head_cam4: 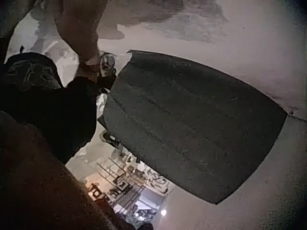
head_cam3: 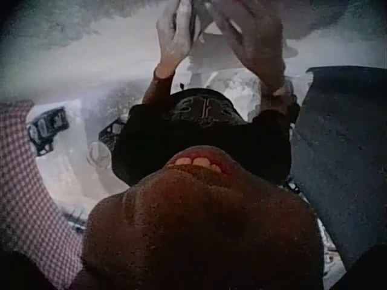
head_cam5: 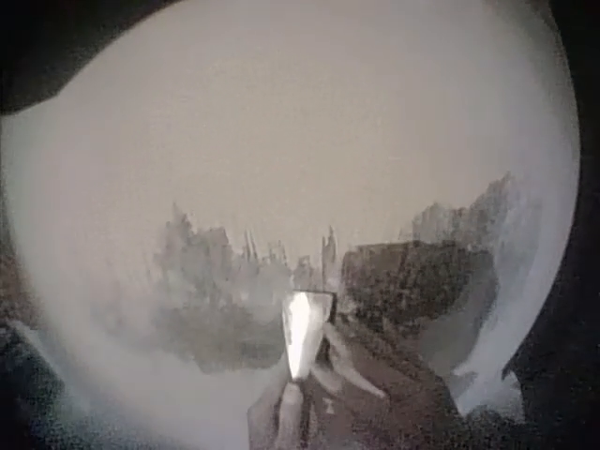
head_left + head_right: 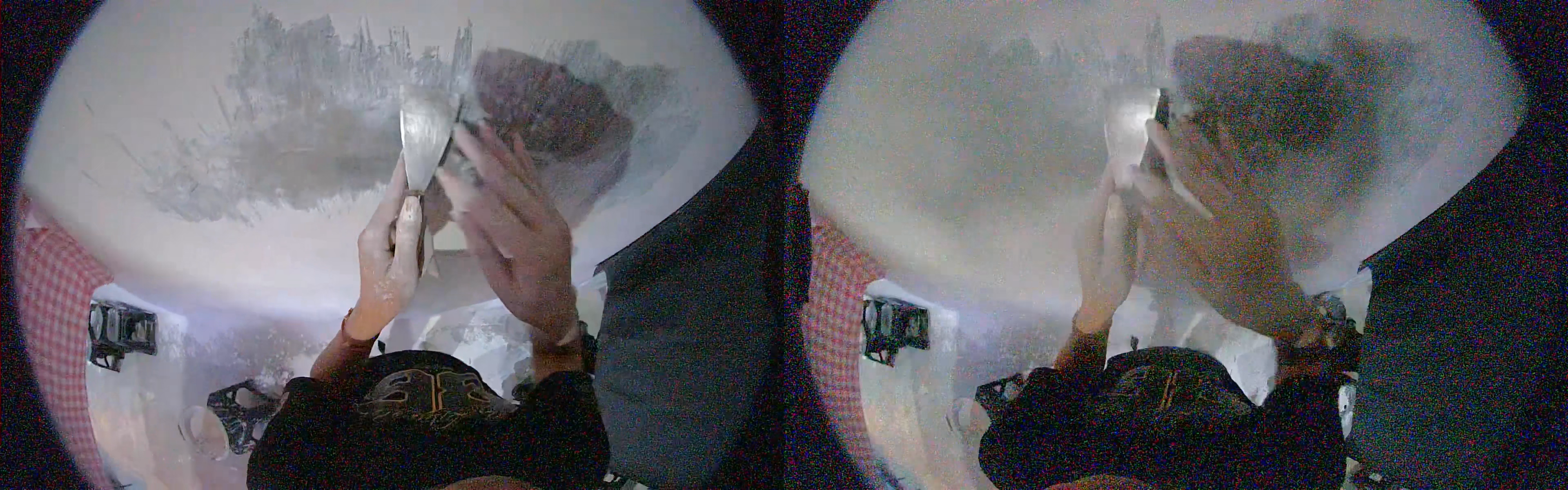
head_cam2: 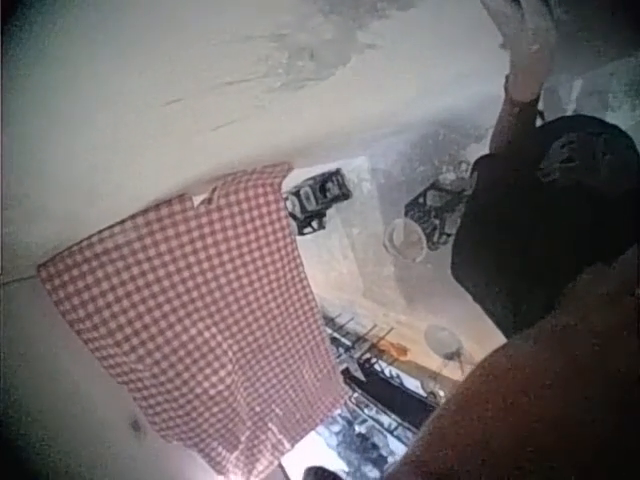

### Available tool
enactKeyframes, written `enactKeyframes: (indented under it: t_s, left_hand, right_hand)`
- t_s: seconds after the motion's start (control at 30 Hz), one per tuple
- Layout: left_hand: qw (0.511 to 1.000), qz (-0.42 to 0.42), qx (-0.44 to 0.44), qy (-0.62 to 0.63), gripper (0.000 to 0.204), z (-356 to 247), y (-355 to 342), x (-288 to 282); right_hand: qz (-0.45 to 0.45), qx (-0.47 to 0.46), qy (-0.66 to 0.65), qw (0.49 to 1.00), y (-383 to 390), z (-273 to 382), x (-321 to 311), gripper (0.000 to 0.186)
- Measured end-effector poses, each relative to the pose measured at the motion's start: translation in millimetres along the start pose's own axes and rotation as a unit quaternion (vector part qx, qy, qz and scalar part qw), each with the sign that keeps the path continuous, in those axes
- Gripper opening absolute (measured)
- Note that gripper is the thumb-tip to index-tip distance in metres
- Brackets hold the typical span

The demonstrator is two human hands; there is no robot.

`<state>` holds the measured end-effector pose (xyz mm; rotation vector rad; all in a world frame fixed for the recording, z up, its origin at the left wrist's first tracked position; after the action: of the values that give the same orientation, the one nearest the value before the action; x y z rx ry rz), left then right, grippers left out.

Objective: Scraping a wall with a putty knife to remove old material or paint.

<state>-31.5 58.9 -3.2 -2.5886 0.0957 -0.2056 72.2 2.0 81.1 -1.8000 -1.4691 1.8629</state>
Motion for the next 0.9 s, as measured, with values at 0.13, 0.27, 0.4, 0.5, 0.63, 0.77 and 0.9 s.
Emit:
enactKeyframes:
  t_s: [0.13, 0.27, 0.4, 0.5, 0.63, 0.77, 0.9]
  left_hand:
    - [0.989, -0.042, -0.049, 0.130, 0.036, 21, 2, -6]
    - [0.998, -0.059, -0.004, 0.004, 0.028, 13, 0, 0]
    - [0.997, -0.024, -0.074, -0.008, 0.026, 25, 6, 9]
    - [0.999, -0.035, -0.016, -0.036, 0.026, 32, 15, 14]
    - [0.994, 0.011, -0.056, -0.090, 0.025, 68, 40, 68]
    - [0.994, 0.020, 0.010, -0.111, 0.024, 46, 37, 83]
    - [0.996, 0.042, -0.068, 0.042, 0.025, 51, 25, 109]
  right_hand:
    - [-0.152, 0.316, -0.344, 0.871, 60, -31, 27, 0.027]
    - [-0.034, 0.400, -0.350, 0.846, 87, -36, 86, 0.031]
    - [0.013, 0.427, -0.445, 0.787, 81, -29, 101, 0.028]
    - [0.009, 0.364, -0.413, 0.835, 86, -29, 95, 0.022]
    - [0.039, 0.350, -0.464, 0.813, 144, -51, 111, 0.034]
    - [0.018, 0.326, -0.581, 0.745, 159, -57, 126, 0.020]
    - [-0.011, 0.290, -0.531, 0.796, 147, -79, 105, 0.022]
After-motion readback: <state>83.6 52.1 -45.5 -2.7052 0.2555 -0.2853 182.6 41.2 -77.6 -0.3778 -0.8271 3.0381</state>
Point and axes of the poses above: each hand's wrist, its own y-axis away from the middle knuckle, its own x-axis out of the palm, z = x × y, the point moved 9 cm from there along -y, towards the middle knuckle, and after that the axes turned 10 degrees about y, right-handed, at the moved point
